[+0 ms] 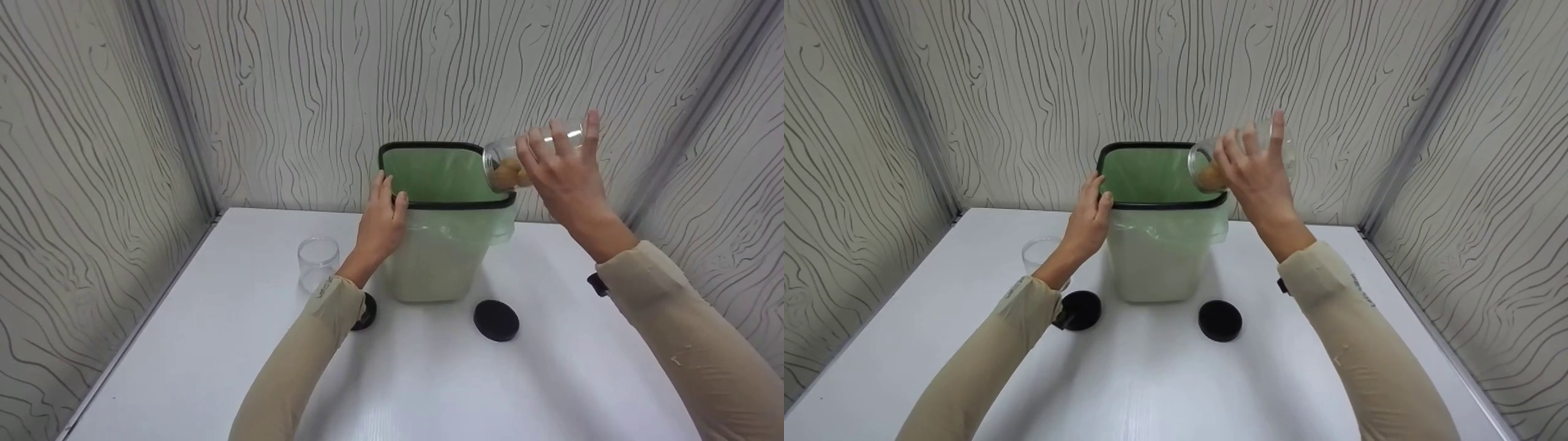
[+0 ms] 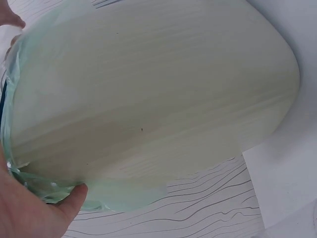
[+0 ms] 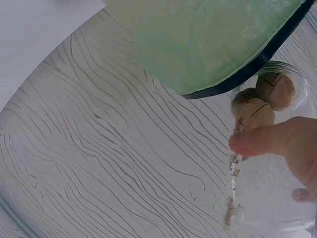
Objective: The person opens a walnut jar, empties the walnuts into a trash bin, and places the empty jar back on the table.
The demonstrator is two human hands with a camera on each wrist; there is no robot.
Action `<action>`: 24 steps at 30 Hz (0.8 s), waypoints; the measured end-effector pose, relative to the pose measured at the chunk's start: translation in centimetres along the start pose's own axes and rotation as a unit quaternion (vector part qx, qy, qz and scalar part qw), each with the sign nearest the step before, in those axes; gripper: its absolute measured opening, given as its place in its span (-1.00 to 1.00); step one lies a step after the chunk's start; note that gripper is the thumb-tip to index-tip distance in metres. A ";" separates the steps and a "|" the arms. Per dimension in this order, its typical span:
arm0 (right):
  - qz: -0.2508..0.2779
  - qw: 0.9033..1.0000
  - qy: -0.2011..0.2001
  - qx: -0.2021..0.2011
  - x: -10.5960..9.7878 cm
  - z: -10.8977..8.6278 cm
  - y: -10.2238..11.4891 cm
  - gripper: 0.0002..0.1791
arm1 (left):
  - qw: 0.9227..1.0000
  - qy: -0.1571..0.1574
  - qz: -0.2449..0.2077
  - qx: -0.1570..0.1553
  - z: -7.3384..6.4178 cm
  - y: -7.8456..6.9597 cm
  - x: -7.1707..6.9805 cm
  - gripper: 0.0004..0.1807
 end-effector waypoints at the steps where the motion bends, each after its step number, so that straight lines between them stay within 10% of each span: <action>1: -0.005 1.000 -0.002 -0.003 0.0 0.0 0.0 -0.12 | 1.000 0.000 0.000 0.000 0.0 0.0 0.0 -0.37; 9: 0.011 0.999 0.046 0.023 0.4 0.0 -0.2 -0.16 | 1.000 0.001 0.005 0.002 0.1 -0.1 0.1 -0.38; 24: -0.006 1.000 0.017 0.005 0.3 0.3 0.8 -0.15 | 1.000 0.005 0.008 -0.005 0.1 0.0 0.1 -0.37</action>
Point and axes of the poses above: each hand's wrist, its own z-axis towards the middle knuckle, its own x-axis out of the palm, y = z × x, the point moved 7 cm from there along z, towards the middle knuckle, and after that the axes turned 6 degrees about -y, right-handed, at the moved point
